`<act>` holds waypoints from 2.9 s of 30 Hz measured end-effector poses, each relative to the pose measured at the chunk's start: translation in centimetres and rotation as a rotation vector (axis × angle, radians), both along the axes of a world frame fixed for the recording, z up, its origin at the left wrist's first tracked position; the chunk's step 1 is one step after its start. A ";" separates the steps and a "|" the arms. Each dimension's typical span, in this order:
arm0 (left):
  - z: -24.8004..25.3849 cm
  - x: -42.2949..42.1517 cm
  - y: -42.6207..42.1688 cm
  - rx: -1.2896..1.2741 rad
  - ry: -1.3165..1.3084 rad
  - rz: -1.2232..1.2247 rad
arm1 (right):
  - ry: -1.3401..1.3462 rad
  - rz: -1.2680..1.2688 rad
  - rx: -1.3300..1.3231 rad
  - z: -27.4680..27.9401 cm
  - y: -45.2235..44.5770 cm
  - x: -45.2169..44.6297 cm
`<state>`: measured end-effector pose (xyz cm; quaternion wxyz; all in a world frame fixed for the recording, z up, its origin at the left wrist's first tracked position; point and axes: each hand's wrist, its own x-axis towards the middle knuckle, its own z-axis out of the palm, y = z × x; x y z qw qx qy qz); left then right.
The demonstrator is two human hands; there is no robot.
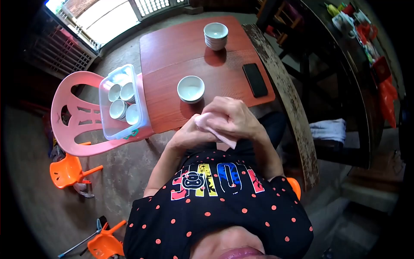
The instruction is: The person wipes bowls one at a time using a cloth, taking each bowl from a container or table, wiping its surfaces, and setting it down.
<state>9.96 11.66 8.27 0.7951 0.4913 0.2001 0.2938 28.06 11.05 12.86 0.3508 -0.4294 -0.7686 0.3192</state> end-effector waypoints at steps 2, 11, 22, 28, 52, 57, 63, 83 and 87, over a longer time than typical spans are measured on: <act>-0.4 -0.2 -0.1 -0.079 0.001 -0.006 | 0.090 -0.113 -0.184 0.2 -0.2 -0.2; -1.2 -0.3 0.6 -0.035 0.112 0.030 | 0.825 -0.162 -0.493 -7.2 0.7 -0.1; -6.0 0.5 1.3 -0.818 -0.819 0.100 | 0.497 -0.363 0.278 -6.8 -2.1 -2.6; -5.1 0.6 1.6 -0.636 -0.562 0.044 | 0.216 -0.154 0.351 -5.1 -0.5 0.5; -2.6 1.6 3.4 -0.470 -0.608 0.221 | 0.448 -0.577 0.305 -6.8 -1.0 -3.6; -4.7 -0.1 3.6 -0.509 -0.505 0.071 | 0.203 -0.128 0.434 -5.1 2.0 0.4; -4.2 0.6 1.4 -0.503 -0.463 0.084 | 0.122 0.150 0.179 -1.2 2.6 0.9; -3.6 -0.2 0.8 -0.395 -0.315 0.142 | 0.316 0.057 -0.144 -2.8 2.7 0.4; -2.9 0.8 1.0 -0.172 -0.248 0.318 | 0.442 -0.358 0.476 -7.9 1.4 -2.1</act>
